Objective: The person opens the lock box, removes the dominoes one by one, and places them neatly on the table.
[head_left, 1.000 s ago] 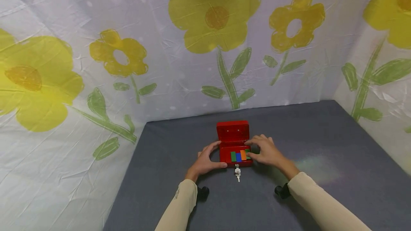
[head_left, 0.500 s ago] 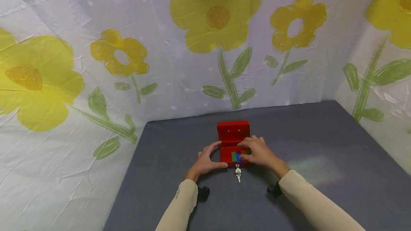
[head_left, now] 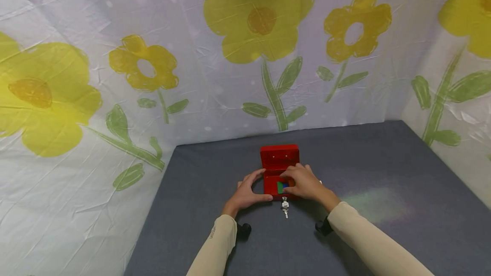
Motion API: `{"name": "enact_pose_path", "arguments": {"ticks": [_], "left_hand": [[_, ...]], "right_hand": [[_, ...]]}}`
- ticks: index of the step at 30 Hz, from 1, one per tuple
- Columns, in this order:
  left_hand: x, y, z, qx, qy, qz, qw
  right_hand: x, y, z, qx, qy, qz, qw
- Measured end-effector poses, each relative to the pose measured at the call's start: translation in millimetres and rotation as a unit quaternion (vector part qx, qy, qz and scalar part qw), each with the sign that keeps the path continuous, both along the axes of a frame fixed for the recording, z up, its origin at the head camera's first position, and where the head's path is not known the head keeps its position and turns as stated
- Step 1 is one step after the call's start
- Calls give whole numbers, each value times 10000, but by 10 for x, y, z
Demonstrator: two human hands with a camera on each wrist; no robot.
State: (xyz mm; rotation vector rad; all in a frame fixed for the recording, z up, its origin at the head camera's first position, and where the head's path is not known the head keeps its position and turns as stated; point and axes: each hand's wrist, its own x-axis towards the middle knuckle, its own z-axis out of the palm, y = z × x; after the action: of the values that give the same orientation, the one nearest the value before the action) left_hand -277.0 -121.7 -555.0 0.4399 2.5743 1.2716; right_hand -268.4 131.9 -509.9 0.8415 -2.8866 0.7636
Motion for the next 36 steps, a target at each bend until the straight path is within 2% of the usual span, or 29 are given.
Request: {"name": "enact_pose_path", "arguments": {"ticks": [9, 15, 23, 36], "left_hand": [[14, -18, 8, 58, 85, -63, 9999], [24, -33, 9, 92, 35, -52, 9999], [19, -48, -17, 74, 24, -28, 10000], [21, -18, 6, 187, 131, -132, 9997]], "right_hand": [[-55, -60, 10, 208, 59, 250, 9995], [-97, -95, 3, 512, -11, 261, 9983], [-117, -141, 10, 619, -35, 274, 9977], [-145, -173, 26, 968, 285, 265, 9945]]}}
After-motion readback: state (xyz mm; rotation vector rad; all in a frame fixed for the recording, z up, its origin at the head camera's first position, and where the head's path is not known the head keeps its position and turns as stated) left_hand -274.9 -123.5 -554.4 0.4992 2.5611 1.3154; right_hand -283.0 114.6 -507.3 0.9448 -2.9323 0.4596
